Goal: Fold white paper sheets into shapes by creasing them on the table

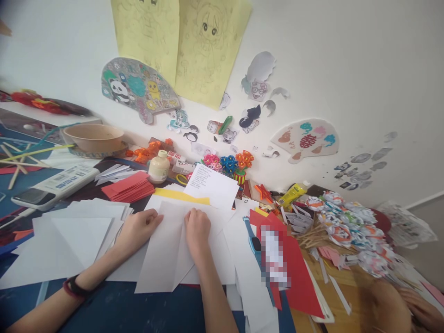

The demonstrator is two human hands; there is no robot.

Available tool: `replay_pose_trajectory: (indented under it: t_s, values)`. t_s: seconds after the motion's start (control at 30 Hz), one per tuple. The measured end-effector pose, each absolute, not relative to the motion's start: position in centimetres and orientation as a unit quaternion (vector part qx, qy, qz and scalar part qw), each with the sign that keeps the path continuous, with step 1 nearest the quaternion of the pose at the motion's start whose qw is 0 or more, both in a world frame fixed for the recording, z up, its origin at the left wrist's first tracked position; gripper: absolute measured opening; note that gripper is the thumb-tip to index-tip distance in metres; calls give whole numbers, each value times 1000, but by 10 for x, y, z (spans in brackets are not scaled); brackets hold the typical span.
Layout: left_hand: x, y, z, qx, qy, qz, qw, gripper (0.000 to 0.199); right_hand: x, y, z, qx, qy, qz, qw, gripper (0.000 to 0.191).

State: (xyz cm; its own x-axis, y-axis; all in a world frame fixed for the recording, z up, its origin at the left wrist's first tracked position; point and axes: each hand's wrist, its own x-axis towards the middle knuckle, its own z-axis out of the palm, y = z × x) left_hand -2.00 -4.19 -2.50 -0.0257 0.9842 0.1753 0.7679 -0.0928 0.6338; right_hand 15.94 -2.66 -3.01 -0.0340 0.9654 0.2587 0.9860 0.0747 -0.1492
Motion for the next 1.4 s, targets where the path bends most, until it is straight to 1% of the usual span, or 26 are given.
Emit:
replay_pose_trajectory:
  t_s: [0.3,0.5,0.73,0.87,1.0,1.07,1.17,1.4]
  values:
    - [-19,-44,-24,676,653,295,173,34,160,-26,-32,-678,-716,-50,157,24]
    - [-21,-46,-26,674,650,298,187,32,160,-26,-33,-684,-713,-45,151,23]
    - [-23,-49,-22,670,652,295,197,35,160,-23,-36,-681,-712,-57,161,22]
    - [-24,-50,-15,686,648,244,222,43,162,-29,-37,-661,-723,-60,191,20]
    - [-24,-51,-14,711,642,196,210,42,165,-41,-38,-638,-735,-61,222,20]
    - [-25,-51,-14,712,644,190,205,41,166,-46,-38,-641,-734,-52,218,24]
    - [-25,-53,-14,717,642,184,199,41,166,-48,-39,-653,-733,-34,188,29]
    - [-26,-59,-16,715,649,180,189,39,166,-48,-36,-653,-740,-40,157,28]
